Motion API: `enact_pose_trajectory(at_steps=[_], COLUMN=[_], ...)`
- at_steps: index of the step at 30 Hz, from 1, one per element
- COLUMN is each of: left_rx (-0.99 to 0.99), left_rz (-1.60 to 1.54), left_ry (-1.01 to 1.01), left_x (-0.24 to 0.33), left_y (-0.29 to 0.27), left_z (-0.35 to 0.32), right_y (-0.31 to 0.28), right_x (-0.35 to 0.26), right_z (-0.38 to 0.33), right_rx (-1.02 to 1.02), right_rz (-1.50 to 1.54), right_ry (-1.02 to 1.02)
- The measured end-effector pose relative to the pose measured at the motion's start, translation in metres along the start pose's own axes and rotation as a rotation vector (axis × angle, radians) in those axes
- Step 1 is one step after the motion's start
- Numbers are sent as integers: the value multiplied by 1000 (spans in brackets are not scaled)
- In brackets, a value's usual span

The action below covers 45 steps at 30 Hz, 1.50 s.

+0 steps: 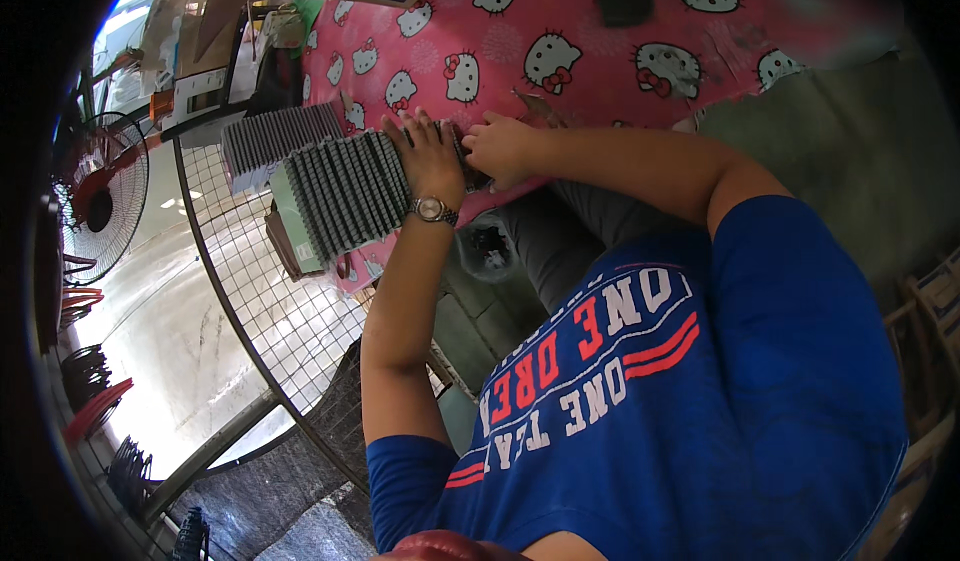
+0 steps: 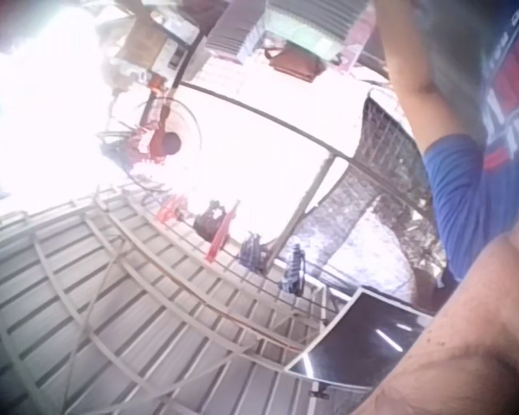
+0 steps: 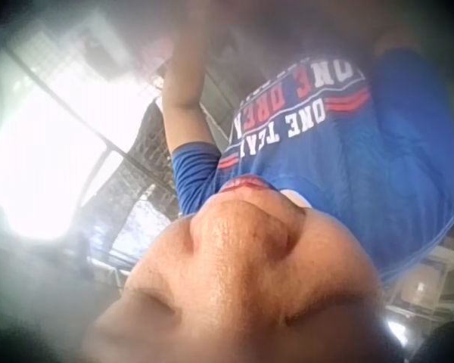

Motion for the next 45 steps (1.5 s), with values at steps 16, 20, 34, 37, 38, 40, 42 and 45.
enact_pose_trajectory(at_steps=[16, 20, 34, 37, 38, 40, 42, 45], left_rx=[503, 1291, 989, 1124, 1149, 1309, 1192, 1291], left_rz=[-936, -1936, -3315, -3509, -3502, -3035, -2907, -3147], left_ry=[477, 260, -471, -538, -544, -702, -885, -853], left_x=[-57, -148, 46, 68, 76, 93, 114, 94], left_y=[-63, 47, 130, 96, 92, 94, 87, 71], left_z=[-116, -192, -47, -52, -47, -25, -9, -27], right_y=[3, -24, 13, 6, 5, 11, 31, 38], right_x=[5, 14, -20, 2, 4, 18, 46, 87], right_z=[21, -21, 95, 116, 129, 158, 170, 171], right_rx=[-289, -73, 170, -360, -367, -535, -530, -306], right_rz=[283, -112, 1729, 1548, 1543, 1428, 1385, 1033], right_ry=[198, 205, 524, 272, 260, 39, 96, 65])
Point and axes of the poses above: each hand's wrist, its own z-axis towards the middle knuckle, its own y-axis out of the palm, x = y × z, the point moved 2 cm from there along z, towards the middle knuckle, and after that the axes turned 13 degrees about -z, right-handed, at the moved point
